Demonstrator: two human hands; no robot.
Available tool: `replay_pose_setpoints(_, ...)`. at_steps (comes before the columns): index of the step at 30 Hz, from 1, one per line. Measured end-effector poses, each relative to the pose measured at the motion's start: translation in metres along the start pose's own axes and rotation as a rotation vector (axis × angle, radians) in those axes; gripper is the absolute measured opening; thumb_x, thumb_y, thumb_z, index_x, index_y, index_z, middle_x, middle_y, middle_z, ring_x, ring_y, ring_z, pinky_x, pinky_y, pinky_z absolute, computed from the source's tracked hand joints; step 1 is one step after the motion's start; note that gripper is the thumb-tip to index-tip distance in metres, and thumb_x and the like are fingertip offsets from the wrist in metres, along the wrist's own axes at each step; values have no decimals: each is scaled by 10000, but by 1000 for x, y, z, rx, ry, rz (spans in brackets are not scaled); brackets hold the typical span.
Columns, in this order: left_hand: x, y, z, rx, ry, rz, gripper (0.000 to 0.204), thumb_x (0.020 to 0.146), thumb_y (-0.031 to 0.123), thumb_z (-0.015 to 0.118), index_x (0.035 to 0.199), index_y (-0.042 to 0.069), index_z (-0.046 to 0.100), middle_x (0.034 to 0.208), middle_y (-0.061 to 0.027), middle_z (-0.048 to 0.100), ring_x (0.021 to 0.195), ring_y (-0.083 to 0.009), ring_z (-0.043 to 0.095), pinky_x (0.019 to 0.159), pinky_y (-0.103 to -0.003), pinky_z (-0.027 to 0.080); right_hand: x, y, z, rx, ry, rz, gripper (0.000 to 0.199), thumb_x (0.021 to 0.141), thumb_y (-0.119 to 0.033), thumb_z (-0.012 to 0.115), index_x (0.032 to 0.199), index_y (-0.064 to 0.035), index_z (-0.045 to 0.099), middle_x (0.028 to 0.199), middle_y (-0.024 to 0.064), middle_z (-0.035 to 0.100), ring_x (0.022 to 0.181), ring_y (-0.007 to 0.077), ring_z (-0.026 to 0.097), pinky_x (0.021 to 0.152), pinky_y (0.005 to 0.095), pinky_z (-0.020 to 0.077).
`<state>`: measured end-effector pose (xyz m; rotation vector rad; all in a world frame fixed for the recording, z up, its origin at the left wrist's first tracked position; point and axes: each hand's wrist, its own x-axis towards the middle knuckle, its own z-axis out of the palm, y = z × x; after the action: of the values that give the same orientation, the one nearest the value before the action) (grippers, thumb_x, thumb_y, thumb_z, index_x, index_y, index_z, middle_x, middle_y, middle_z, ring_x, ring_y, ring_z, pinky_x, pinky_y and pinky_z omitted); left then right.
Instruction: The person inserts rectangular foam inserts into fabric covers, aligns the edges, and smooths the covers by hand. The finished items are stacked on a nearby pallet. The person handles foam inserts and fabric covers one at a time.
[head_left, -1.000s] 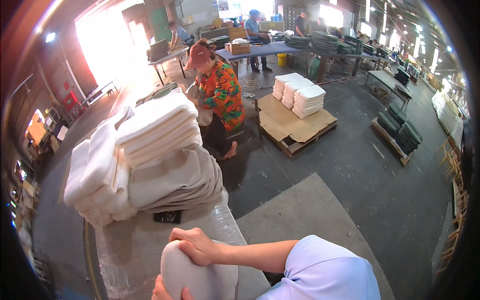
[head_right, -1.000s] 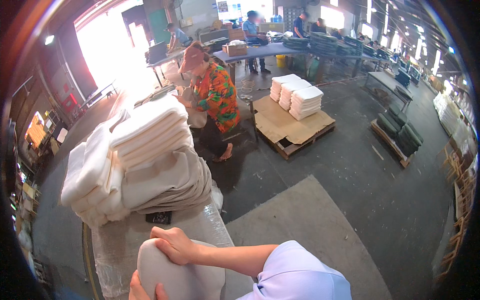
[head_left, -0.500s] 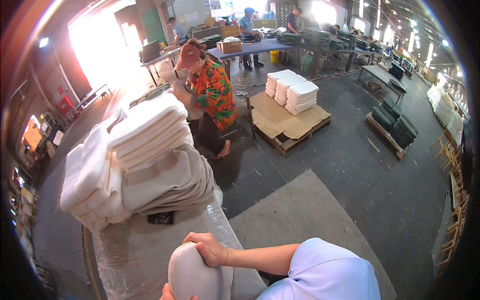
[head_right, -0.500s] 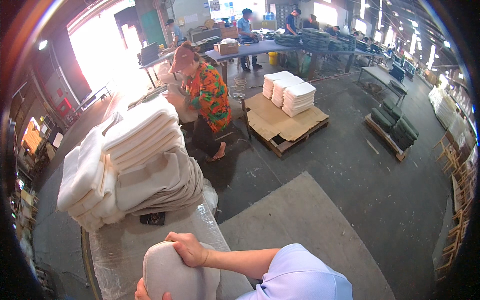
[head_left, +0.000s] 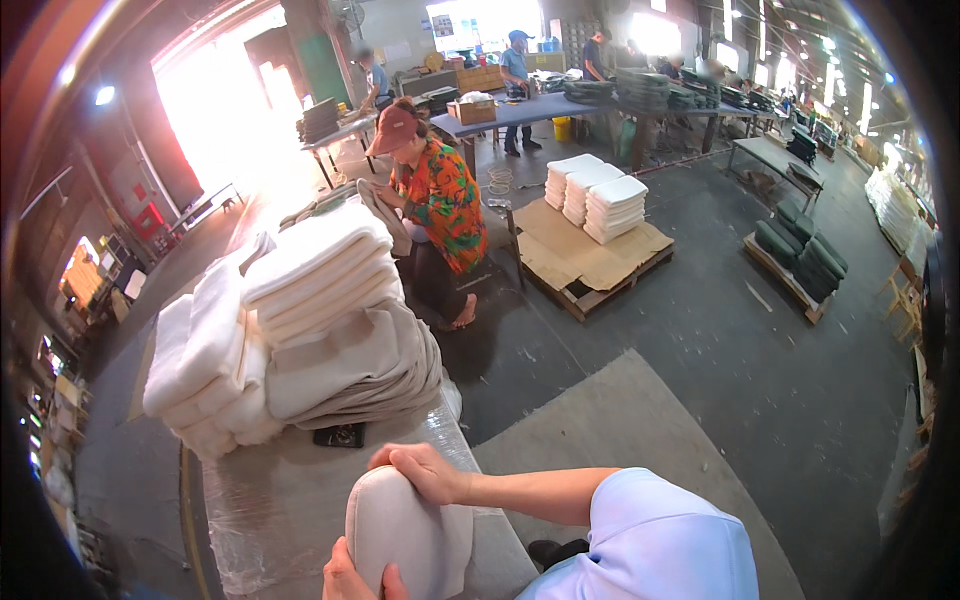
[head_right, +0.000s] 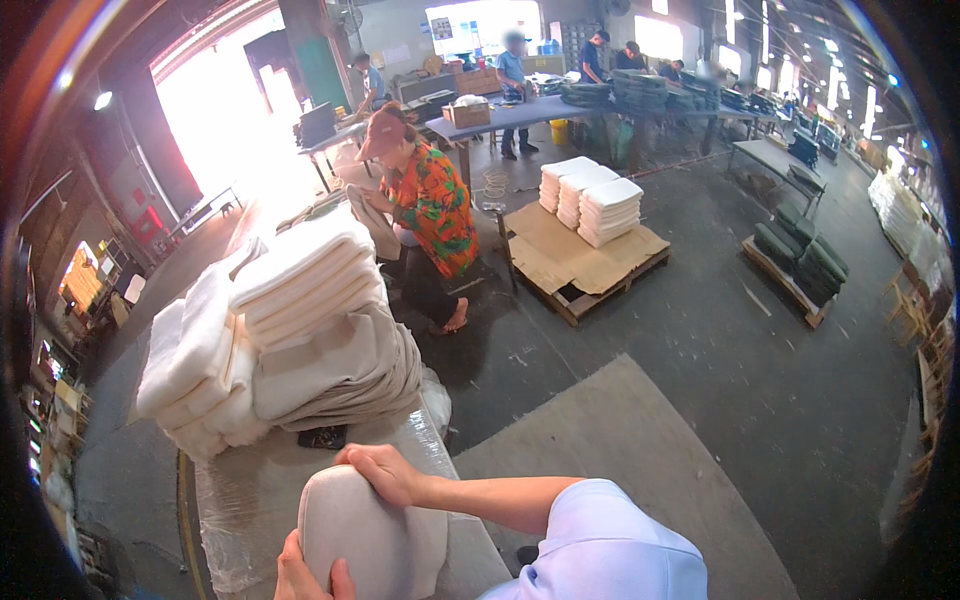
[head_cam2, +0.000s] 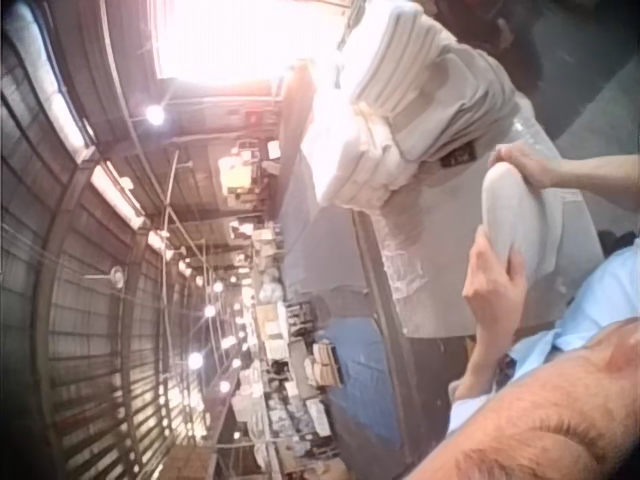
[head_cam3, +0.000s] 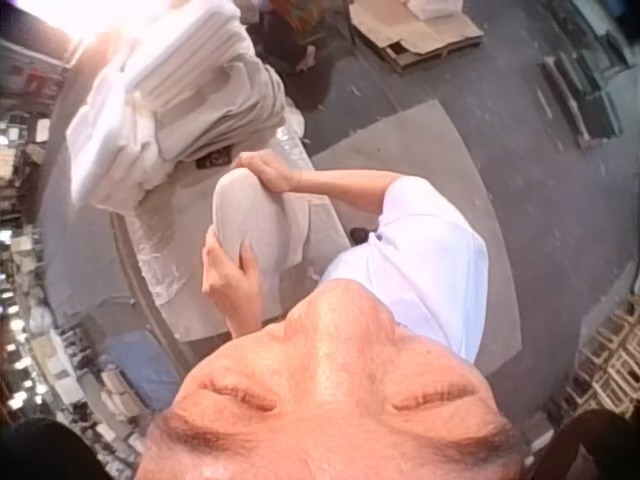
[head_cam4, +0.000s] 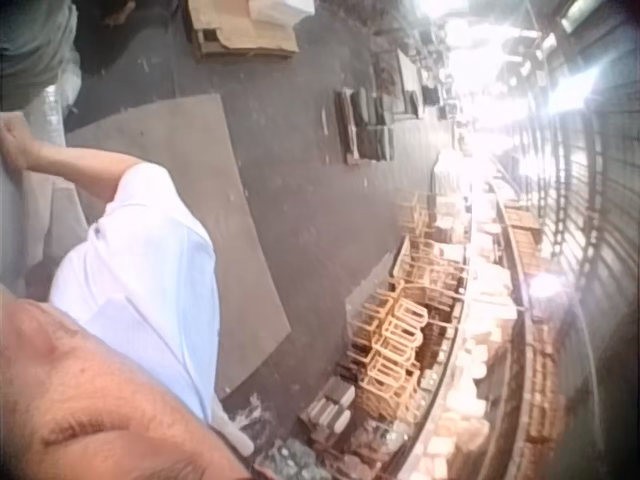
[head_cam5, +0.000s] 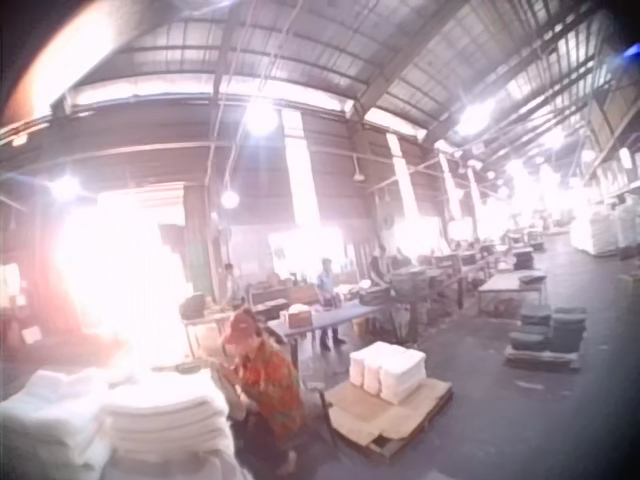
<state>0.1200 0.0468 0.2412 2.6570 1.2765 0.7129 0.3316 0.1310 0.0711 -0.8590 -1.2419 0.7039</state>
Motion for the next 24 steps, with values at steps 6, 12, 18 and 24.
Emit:
replay_pose_setpoints(6, 1, -2, 4, -2, 24, 4, 563, 943, 270, 717, 1402, -4, 541, 1181, -246, 673, 1033, -454, 679, 868, -502, 552, 41, -84, 21, -60, -202, -278, 632, 1095, -548, 384, 1006, 13, 661, 910, 159, 693, 818, 321, 676, 753, 391, 534)
replay_pose_setpoints(12, -10, -13, 0, -2, 33, -43, 555, 953, 274, 711, 1402, -10, 548, 1225, -252, 673, 1076, -457, 678, 891, -498, 553, 22, -46, 39, -54, -107, -195, 617, 1103, -518, 370, 962, 17, 644, 876, 166, 684, 786, 352, 664, 709, 411, 521)
replay_pose_setpoints(18, -55, -48, -15, -33, 59, -43, 561, 950, 316, 743, 1373, -16, 582, 1204, -260, 688, 1041, -471, 689, 885, -495, 562, -39, 23, 36, -193, -25, -62, 460, 1104, -373, 381, 894, -22, 591, 790, 214, 606, 762, 437, 617, 698, 459, 493)
replay_pose_setpoints(24, -112, -81, -10, -86, 98, -154, 619, 903, 372, 788, 1363, 4, 598, 1197, -277, 688, 1047, -463, 695, 892, -510, 556, -92, 82, 15, -384, -4, 68, 427, 1096, -359, 368, 893, -43, 572, 789, 219, 586, 775, 453, 602, 704, 484, 485)
